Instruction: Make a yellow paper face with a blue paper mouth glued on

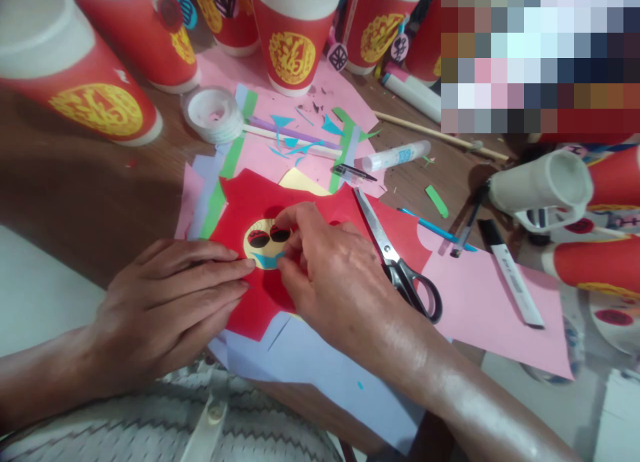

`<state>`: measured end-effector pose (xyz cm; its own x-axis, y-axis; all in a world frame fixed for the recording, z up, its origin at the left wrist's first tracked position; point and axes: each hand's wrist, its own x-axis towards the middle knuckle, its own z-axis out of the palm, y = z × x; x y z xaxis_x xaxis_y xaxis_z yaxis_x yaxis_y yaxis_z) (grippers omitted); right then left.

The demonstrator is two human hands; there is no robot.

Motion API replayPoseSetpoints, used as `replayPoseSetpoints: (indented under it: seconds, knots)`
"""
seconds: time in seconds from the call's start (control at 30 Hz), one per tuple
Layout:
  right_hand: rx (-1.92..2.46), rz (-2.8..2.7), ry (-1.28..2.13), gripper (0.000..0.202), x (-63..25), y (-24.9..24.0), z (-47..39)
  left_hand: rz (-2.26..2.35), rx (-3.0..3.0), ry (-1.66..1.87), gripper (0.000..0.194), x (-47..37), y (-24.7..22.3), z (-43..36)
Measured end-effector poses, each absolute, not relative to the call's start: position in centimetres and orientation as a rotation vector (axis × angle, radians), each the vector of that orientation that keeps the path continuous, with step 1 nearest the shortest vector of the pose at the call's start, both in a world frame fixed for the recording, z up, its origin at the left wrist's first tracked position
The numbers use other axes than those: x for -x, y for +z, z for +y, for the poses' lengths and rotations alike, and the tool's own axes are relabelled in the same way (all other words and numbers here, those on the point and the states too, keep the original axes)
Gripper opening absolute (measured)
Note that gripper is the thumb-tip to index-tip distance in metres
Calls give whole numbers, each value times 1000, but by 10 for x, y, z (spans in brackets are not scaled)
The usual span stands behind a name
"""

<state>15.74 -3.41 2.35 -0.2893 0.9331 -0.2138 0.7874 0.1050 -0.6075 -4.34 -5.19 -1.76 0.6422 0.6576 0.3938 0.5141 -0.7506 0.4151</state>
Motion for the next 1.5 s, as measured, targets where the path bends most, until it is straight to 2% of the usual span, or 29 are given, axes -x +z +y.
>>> replayPoseSetpoints:
  seconds: [0.67, 0.93, 1.27, 1.5]
  knots:
    - [1727, -2176, 903, 30, -157, 20, -34, 948, -2629, 762, 16, 43, -17, -53]
    - [1737, -2176, 882, 30, -155, 21, -34, 841, -2533, 866, 20, 48, -18, -53]
    - [1730, -2184, 815, 32, -159, 15, -37, 885, -2665, 694, 19, 41, -17, -52]
    - [1694, -2189, 781, 34, -160, 15, -37, 907, -2687, 725, 16, 39, -18, -52]
